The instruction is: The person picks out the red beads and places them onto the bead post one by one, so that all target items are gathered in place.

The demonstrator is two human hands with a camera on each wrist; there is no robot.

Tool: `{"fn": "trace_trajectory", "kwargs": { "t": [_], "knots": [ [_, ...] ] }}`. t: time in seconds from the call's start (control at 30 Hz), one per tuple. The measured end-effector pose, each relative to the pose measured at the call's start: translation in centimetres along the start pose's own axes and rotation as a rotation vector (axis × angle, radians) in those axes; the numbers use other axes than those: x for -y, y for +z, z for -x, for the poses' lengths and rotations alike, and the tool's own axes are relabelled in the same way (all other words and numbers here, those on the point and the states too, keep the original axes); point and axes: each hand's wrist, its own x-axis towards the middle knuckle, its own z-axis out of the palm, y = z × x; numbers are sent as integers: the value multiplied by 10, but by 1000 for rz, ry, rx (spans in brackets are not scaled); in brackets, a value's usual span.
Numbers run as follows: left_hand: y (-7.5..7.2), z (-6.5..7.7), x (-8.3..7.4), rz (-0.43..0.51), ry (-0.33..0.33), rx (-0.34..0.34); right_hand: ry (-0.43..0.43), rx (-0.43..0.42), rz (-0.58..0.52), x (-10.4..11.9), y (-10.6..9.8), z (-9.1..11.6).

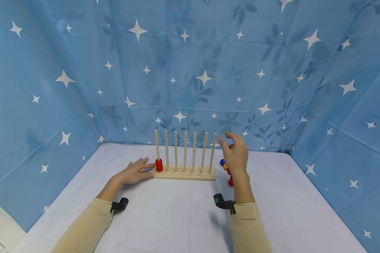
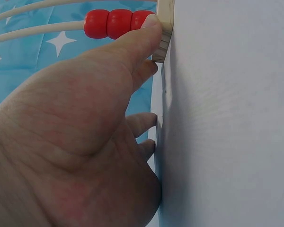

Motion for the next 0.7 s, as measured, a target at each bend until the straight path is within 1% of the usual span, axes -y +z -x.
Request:
{"fn": "trace_trajectory", "kwargs": {
  "t": [0.27,0.6,0.7],
  "knots": [
    [0,0,0,6,-8,5,62,30,66,-14,-1,1],
    [0,1,0,10,-12,4,126,84,107,-25,-2,3],
    [0,1,0,13,-11,5,130,92,104,-27,-3,3]
  ]
}}
